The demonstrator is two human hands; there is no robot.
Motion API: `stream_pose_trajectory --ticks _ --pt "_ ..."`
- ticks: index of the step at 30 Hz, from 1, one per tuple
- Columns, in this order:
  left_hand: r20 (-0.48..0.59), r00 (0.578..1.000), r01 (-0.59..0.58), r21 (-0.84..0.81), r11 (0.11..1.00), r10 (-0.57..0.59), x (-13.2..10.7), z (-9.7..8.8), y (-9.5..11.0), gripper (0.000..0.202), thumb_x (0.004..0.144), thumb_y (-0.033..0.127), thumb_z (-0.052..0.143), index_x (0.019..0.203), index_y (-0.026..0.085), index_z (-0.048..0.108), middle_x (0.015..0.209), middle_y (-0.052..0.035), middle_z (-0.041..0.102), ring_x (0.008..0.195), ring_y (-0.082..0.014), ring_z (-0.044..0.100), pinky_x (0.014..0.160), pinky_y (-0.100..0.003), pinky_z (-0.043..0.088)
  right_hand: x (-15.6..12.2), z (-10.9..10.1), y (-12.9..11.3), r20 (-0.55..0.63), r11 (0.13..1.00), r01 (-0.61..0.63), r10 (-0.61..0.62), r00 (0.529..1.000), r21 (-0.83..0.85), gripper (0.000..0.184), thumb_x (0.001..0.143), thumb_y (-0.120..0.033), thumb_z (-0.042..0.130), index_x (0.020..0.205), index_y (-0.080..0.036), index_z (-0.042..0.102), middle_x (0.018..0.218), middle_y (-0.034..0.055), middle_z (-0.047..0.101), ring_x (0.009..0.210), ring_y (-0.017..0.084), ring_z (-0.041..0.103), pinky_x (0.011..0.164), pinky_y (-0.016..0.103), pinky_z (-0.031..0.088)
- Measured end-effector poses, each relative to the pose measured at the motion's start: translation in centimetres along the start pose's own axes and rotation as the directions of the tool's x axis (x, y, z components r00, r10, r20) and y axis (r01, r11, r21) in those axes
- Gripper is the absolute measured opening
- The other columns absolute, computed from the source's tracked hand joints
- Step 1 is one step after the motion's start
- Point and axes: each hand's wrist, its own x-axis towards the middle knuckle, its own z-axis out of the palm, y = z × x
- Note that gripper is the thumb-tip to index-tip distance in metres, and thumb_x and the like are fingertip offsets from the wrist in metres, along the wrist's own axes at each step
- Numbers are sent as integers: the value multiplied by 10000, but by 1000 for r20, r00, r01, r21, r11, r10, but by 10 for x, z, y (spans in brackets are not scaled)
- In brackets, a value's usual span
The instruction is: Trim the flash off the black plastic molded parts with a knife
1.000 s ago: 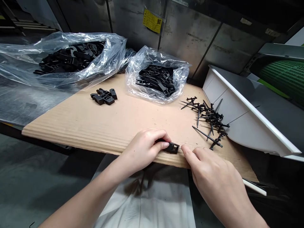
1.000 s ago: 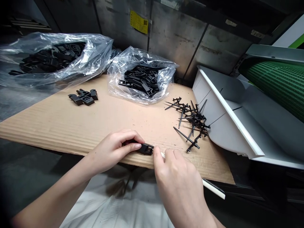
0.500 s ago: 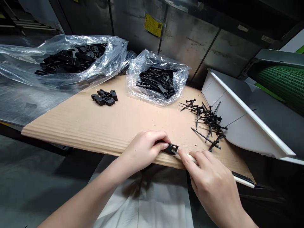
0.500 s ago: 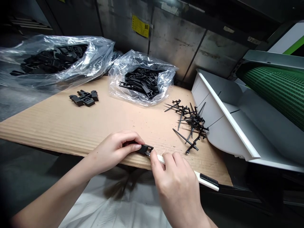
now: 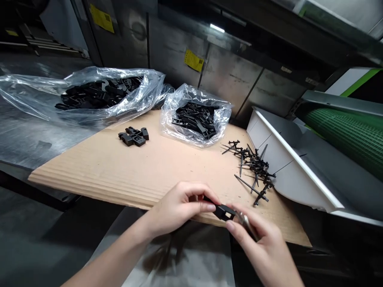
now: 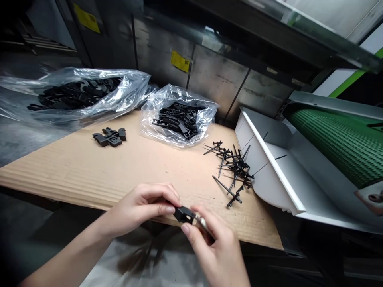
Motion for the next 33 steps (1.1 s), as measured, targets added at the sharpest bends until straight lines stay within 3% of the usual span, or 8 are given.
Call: stream_pose_trajectory --ticks 2,5,7,10,14,19,24,33 --pt "-84 995 39 -135 990 -51 2 7 0 156 730 122 600 861 171 670 783 -19 679 726 -153 622 638 -229 483 -4 17 1 -214 1000 28 -26 976 8 70 800 -192 574 809 -206 642 602 -27 641 479 104 593 439 158 470" --pt "-139 974 129 -306 943 -178 7 15 -1 290 711 183 644 996 133 621 712 -22 674 672 -156 624 640 -259 486 -6 42 0 -485 971 111 -204 851 -213 186 772 -62 573 908 -179 624 625 24 636 569 146 609 534 221 478" --pt "-93 971 171 -378 910 -221 8 17 -2 346 717 213 643 1045 115 593 685 -21 668 661 -160 621 638 -272 486 -7 54 -1 -434 940 141 -272 859 -311 281 791 -56 533 1044 -163 596 680 58 639 612 171 601 571 269 475" --pt "-131 964 151 -440 885 -230 7 17 -1 344 769 192 573 1105 121 547 782 -38 682 722 -153 620 654 -257 480 -11 59 1 -289 963 165 -224 931 -215 354 843 -83 427 1166 -168 542 883 97 649 780 190 615 672 287 494" --pt "-191 964 118 -314 942 -184 3 18 -3 137 791 214 561 852 112 628 763 -51 691 715 -148 608 644 -222 459 -18 48 7 -302 996 79 -91 949 -53 386 859 -94 435 1224 -204 503 888 36 652 701 107 623 663 174 480" --pt "-313 949 -31 46 998 44 1 23 -9 135 777 202 581 796 129 692 745 -44 700 673 -156 616 617 -218 451 -16 33 9 -245 998 38 -47 968 -44 305 871 -257 479 1144 -176 586 868 65 641 785 156 622 686 221 474" --pt "-281 926 -180 262 948 254 -1 23 -15 172 815 174 537 815 153 707 764 -41 701 711 -162 632 672 -222 455 -6 31 4 -173 987 77 -101 980 -139 264 886 -226 455 1075 -149 624 738 52 615 654 136 608 599 222 464" --pt "-240 951 -153 191 970 197 -4 21 -13 171 808 186 562 772 117 714 722 -68 694 666 -172 608 624 -238 462 2 27 20 -179 958 53 -106 978 -281 203 880 -231 469 939 -162 651 783 59 662 702 149 653 620 210 487"
